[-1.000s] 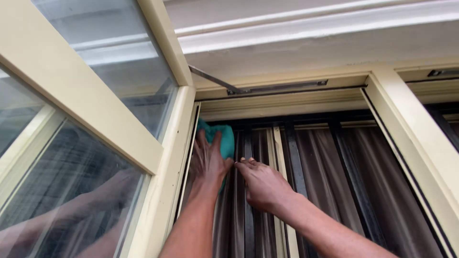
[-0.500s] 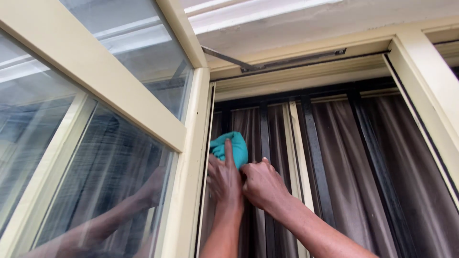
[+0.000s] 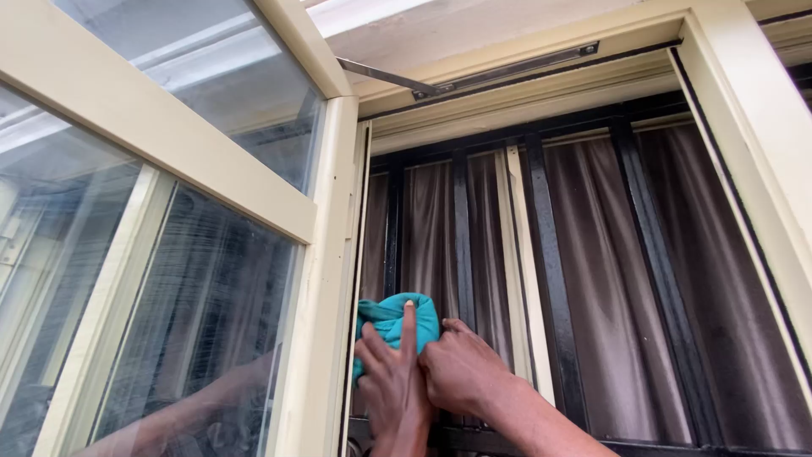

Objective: Cleaning window frames and glass panels using a sponge, a cloth, and soapy water.

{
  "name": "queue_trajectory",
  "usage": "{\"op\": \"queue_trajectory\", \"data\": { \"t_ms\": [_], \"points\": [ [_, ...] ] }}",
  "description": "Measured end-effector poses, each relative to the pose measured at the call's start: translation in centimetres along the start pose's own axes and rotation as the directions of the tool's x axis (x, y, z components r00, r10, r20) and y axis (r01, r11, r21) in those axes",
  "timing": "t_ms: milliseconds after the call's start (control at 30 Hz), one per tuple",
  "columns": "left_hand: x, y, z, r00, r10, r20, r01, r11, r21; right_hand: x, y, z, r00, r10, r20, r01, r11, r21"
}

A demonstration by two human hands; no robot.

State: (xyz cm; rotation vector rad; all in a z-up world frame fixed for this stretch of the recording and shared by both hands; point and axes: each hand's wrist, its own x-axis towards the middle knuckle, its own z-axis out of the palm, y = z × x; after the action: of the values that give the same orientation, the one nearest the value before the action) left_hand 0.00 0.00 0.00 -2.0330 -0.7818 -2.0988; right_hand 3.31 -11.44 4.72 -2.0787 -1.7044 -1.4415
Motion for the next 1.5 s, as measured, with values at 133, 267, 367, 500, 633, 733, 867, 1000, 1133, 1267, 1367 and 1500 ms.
{"op": "queue_trajectory", "data": {
  "t_ms": [133, 267, 367, 500, 633, 733, 867, 1000, 1133, 1267, 1367, 1500],
  "points": [
    [3.4, -0.7, 2.8, 0.969, 0.148, -0.195, -0.066, 0.924, 0.377, 1.0, -0.2, 0.7, 1.000, -0.018, 0.009, 0.019, 0.999, -0.045],
    [7.4, 1.3, 2.3, 0.956, 0.205, -0.208, -0.101, 0.902, 0.420, 2.1, 3.0, 0.3, 0.986, -0.023, -0.166, 0.008, 0.996, -0.088],
    [11.1, 2.4, 2.4, 0.945, 0.175, -0.278, -0.097, 0.957, 0.273, 3.5, 3.2, -2.6, 0.757, -0.293, -0.583, 0.059, 0.921, -0.386],
    [15.2, 3.8, -0.1, 0.980, 0.131, -0.152, -0.106, 0.982, 0.159, 4.7, 4.7, -6.6, 0.742, -0.101, -0.662, -0.199, 0.911, -0.362],
    [20.2, 4.3, -0.1, 0.988, 0.129, -0.087, -0.131, 0.991, -0.016, 6.6, 4.1, -6.4, 0.815, 0.471, -0.338, -0.518, 0.853, -0.060],
    [22.9, 5.7, -1.4, 0.995, 0.100, 0.009, -0.098, 0.990, -0.105, 8.4, 5.4, -4.7, 0.773, 0.503, -0.387, -0.552, 0.834, -0.020],
    [28.2, 5.6, 0.6, 0.982, 0.056, 0.181, -0.025, 0.985, -0.171, 10.4, 7.5, -3.0, 0.746, 0.453, -0.489, -0.511, 0.859, 0.016],
    [29.4, 5.6, -4.3, 0.909, 0.071, 0.410, -0.045, 0.996, -0.074, 10.7, 6.3, -2.8, 0.743, 0.459, -0.487, -0.511, 0.859, 0.030],
    [30.6, 7.2, -4.9, 0.978, 0.100, 0.181, -0.013, 0.904, -0.428, 7.8, 4.9, -5.3, 0.781, 0.512, -0.357, -0.527, 0.847, 0.063],
    [29.4, 11.1, -6.4, 0.936, 0.281, 0.213, -0.120, 0.822, -0.557, 8.8, 9.2, -2.7, 0.835, 0.482, -0.265, -0.466, 0.876, 0.127],
    [27.9, 12.1, -1.2, 0.951, 0.265, 0.161, -0.144, 0.836, -0.530, 8.1, 11.3, -3.7, 0.865, 0.359, -0.350, -0.337, 0.933, 0.125],
    [22.3, 10.4, -2.5, 0.961, 0.184, 0.205, -0.025, 0.799, -0.601, 1.3, 5.8, -10.7, 0.805, 0.564, 0.183, -0.565, 0.636, 0.526]
  ]
}}
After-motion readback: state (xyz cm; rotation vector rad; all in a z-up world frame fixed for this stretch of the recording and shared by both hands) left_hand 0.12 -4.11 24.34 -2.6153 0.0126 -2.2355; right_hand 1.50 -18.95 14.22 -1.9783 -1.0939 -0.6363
